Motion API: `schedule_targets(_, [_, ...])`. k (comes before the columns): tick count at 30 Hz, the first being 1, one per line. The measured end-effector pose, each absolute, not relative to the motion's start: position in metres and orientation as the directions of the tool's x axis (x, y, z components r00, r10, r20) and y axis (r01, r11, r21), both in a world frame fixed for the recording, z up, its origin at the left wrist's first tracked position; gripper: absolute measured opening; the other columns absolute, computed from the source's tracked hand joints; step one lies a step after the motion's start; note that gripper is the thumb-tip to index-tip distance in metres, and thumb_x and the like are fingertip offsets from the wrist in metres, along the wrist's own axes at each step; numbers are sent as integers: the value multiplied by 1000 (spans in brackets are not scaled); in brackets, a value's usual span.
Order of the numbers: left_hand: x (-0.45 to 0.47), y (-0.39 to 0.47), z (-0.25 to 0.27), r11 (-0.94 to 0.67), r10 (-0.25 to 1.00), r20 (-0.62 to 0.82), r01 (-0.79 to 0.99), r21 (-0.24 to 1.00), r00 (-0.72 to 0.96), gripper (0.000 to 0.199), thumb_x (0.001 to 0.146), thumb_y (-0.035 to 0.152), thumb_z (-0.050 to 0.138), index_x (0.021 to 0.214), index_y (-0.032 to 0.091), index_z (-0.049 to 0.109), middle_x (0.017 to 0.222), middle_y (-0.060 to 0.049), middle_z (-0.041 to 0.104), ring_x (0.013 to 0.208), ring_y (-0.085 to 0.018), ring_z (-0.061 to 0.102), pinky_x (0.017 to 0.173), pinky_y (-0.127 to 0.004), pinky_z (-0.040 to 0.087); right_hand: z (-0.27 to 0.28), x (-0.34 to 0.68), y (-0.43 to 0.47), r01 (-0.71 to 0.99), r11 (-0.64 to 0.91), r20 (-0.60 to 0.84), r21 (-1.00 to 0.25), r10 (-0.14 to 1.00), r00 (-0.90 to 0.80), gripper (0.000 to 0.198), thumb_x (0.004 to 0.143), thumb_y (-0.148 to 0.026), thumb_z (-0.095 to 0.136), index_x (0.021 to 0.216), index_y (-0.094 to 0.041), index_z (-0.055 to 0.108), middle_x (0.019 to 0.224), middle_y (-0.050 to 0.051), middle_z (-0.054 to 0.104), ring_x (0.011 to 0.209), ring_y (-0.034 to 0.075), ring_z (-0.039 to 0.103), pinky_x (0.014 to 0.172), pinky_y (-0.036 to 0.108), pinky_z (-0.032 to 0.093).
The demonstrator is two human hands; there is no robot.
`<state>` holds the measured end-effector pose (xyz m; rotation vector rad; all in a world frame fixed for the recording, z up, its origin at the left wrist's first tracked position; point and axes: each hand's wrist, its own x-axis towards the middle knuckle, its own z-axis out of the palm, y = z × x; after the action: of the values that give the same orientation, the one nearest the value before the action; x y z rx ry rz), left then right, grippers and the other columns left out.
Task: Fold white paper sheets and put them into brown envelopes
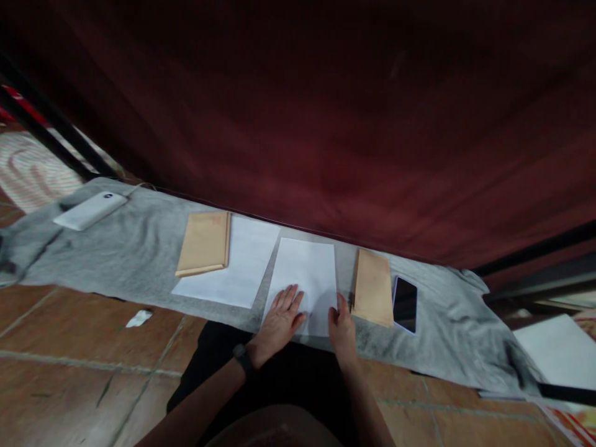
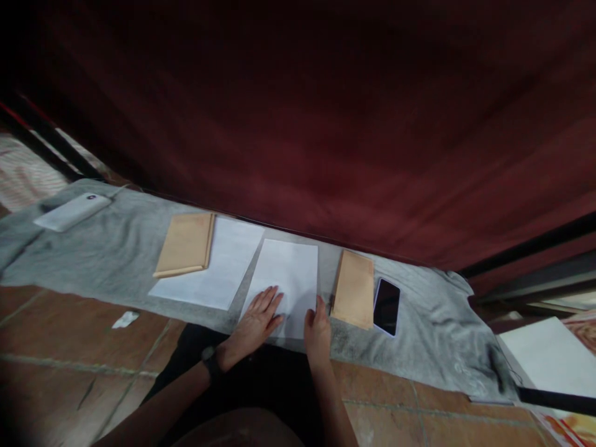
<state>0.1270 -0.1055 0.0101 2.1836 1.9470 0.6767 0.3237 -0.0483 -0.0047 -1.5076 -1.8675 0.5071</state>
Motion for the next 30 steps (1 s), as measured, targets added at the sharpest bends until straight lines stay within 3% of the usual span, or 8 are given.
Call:
schedule_targets(3, [130,-102,12,-124,972,231,925,359,41,52,103,39,39,150,19,45,157,-16,45,148,-31,38,117,-53,39,9,321,-52,780,337,328,-527,928,-179,49,99,-26,37,147,-18,45,136,18,59,122,30,60,100,48,52])
schedule_targets(8, [145,-82,17,-151,969,238,924,351,68,53,103,29,32,154,17,39,158,-15,44,149,-27,37,120,-49,36,13,303,-60,752,534,342,-386,840,-421,52,100,-17,35,152,-16,41,152,14,51,142,24,44,114,47,42])
schedule_targets(12, [149,-61,15,-181,971,206,932,313,119,51,103,30,31,151,15,44,160,-14,41,151,-25,32,124,-48,30,5,292,-68,779,564,332,-275,816,-473,52,99,-13,37,150,-11,46,156,16,47,147,24,38,121,47,33])
schedule_targets(23, [108,-6,5,26,973,218,968,248,-81,64,103,47,30,158,13,31,163,-15,32,154,-25,23,126,-47,21,2,289,-67,806,516,327,-290,845,-424,52,104,-26,40,153,-12,42,158,15,42,147,28,40,120,50,34])
schedule_targets(30, [78,20,6,194,954,171,941,278,-247,68,102,44,30,156,3,31,164,-20,28,155,-30,21,126,-48,19,2,289,-67,800,526,339,-288,837,-429,52,103,-24,41,153,-10,41,158,16,43,146,29,40,120,50,35])
